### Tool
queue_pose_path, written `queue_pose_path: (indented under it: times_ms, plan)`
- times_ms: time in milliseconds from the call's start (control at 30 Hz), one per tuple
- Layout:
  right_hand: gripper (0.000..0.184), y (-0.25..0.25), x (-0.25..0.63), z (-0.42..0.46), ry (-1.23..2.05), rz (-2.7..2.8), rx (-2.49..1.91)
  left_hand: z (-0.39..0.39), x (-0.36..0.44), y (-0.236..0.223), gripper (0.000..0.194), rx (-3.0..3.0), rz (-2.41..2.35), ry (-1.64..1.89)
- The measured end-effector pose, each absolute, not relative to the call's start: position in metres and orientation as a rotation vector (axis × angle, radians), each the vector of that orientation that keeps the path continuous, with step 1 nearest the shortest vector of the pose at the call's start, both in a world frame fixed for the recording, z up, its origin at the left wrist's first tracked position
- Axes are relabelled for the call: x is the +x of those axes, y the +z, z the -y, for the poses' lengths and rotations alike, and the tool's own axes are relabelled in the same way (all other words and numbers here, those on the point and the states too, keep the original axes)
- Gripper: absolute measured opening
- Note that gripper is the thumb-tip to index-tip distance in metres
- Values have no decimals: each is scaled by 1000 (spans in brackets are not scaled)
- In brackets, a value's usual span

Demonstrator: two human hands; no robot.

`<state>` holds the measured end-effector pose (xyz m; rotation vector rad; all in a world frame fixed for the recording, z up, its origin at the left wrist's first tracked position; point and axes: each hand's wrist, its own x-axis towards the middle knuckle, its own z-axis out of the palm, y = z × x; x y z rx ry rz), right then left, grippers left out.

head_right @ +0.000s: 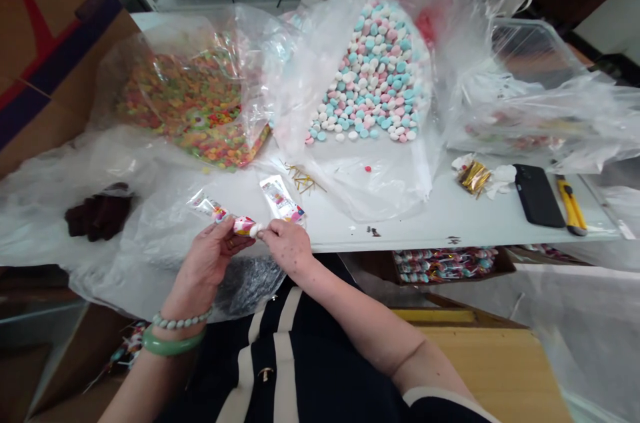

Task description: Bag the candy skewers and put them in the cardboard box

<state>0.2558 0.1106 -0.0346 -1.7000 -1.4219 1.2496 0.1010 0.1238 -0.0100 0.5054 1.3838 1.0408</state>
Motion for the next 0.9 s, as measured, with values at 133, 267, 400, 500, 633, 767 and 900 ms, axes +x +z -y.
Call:
queue_pose_path:
  times_ms: [133, 267, 400, 500, 633, 767, 900]
  plan:
    - [21, -32, 258, -110, 1438, 1293, -1520, -124, 98, -10, 23, 475, -1365, 1014]
    - [21, -22, 256, -106, 1777, 1030, -1339, -130, 96, -2, 19, 326, -1183, 1040]
    - [13, -17, 251, -102, 1963, 911, -1234, -137, 99, 4, 17, 185, -1051, 1158]
    - [5, -17, 248, -99, 1754, 1128, -1314, -142, 102, 4, 19, 78, -1135, 1272]
    - [12, -25, 245, -96, 1269, 1550, -1518, -145, 106, 3, 30, 37, -1180, 1306]
    - [12, -39, 248, -101, 1200, 1620, -1587, -144, 108, 2, 28, 47, -1236, 1293]
    - [11, -46, 254, -110, 1389, 1506, -1542, -144, 104, -2, 24, 58, -1282, 1251]
